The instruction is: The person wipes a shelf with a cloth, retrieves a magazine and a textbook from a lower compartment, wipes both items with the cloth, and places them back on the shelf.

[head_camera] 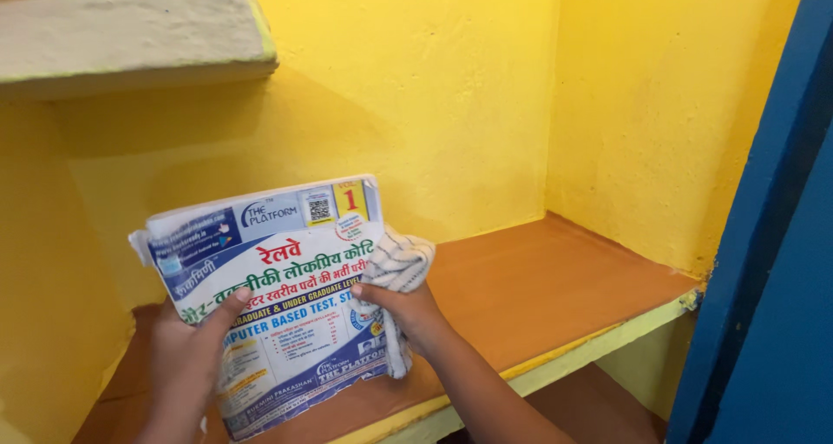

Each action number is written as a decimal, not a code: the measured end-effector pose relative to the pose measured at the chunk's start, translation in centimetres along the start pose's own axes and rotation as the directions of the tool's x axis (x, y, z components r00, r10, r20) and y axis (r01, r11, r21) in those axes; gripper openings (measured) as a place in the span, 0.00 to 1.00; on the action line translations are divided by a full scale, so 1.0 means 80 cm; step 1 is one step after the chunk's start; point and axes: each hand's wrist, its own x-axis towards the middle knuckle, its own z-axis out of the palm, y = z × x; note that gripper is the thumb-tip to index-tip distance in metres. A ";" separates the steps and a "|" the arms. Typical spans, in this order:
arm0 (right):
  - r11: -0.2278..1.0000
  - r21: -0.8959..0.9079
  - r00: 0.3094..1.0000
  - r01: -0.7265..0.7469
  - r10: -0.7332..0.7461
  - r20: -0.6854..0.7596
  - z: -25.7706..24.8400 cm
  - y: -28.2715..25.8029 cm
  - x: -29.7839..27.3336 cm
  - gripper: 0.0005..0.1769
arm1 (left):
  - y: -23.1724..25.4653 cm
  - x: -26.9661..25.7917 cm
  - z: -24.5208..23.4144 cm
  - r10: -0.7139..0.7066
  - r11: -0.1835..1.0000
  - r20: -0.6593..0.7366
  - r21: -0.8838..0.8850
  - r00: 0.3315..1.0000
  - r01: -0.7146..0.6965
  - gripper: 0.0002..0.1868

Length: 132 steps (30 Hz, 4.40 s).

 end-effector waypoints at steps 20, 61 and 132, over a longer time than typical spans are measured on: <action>0.521 -0.495 0.680 0.695 -0.699 0.220 0.127 -0.002 -0.099 0.24 | 0.112 -0.064 0.033 -0.098 0.935 0.015 0.345 0.995 0.087 0.34; 0.981 0.129 0.954 0.144 -0.172 0.246 0.163 0.004 -0.007 0.29 | 0.010 -0.037 -0.020 0.144 0.986 -0.043 -0.074 0.989 -0.147 0.19; 0.987 -0.161 0.973 0.022 0.016 0.231 0.037 0.033 0.064 0.49 | 0.011 -0.020 -0.039 0.072 0.994 0.414 -0.109 0.907 -0.030 0.30</action>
